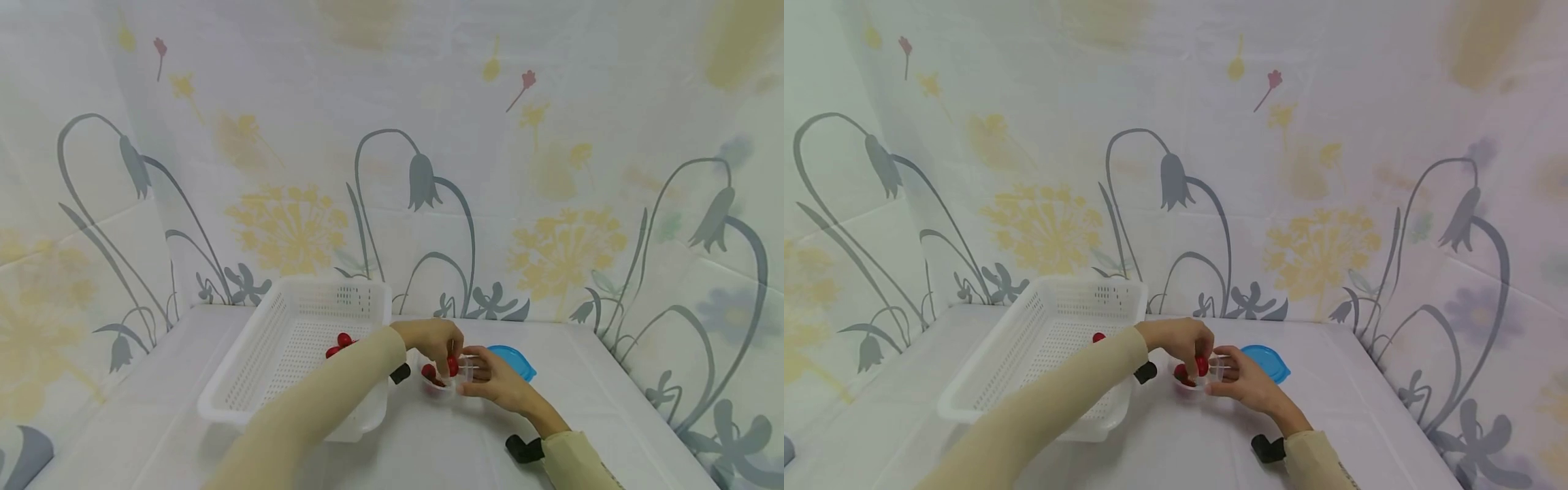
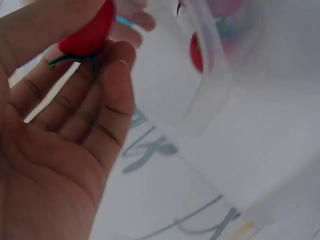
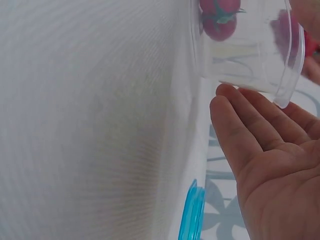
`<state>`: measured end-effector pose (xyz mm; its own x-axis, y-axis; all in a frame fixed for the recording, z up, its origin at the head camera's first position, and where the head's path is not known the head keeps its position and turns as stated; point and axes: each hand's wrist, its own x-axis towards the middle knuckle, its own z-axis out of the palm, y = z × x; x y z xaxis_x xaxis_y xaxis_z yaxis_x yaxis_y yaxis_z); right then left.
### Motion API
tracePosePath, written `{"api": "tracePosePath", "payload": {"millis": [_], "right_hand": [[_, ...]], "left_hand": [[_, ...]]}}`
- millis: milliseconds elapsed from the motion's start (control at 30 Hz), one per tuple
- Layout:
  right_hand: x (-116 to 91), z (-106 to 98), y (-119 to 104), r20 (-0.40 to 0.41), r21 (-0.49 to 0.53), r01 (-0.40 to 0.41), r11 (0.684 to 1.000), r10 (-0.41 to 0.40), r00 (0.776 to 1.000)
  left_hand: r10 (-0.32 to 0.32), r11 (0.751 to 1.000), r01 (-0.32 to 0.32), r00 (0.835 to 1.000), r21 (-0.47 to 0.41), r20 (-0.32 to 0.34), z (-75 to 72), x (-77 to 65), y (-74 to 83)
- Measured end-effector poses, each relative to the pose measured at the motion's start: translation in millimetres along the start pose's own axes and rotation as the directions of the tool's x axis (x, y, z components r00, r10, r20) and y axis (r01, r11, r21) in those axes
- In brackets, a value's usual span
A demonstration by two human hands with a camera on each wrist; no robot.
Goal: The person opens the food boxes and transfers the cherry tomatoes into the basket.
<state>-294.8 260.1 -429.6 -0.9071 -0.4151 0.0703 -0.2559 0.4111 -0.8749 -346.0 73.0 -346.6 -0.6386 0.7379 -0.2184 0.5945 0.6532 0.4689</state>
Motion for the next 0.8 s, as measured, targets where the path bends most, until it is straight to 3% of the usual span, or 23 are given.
{"api": "tracePosePath", "payload": {"millis": [200, 333, 600, 800], "right_hand": [[1, 2, 2, 0.008, 0.000, -0.008, 1.000, 0.008, 1.000], [1, 2, 2, 0.009, -0.006, -0.002, 1.000, 0.003, 1.000], [2, 3, 2, -0.001, -0.016, -0.008, 1.000, 0.008, 1.000], [2, 3, 1, 0.002, -0.029, -0.007, 1.000, 0.007, 1.000]], "left_hand": [[0.081, 0.997, -0.082, 0.993, -0.014, -0.087, -26.1, -19.6, -0.2], [0.099, 0.995, -0.103, 0.986, -0.018, -0.135, -39.0, -37.0, -6.6], [0.091, 0.992, -0.108, 0.972, -0.070, -0.215, -51.7, -79.1, -22.2], [0.094, 0.988, -0.127, 0.948, -0.091, -0.304, -56.8, -106.4, -41.4]]}}
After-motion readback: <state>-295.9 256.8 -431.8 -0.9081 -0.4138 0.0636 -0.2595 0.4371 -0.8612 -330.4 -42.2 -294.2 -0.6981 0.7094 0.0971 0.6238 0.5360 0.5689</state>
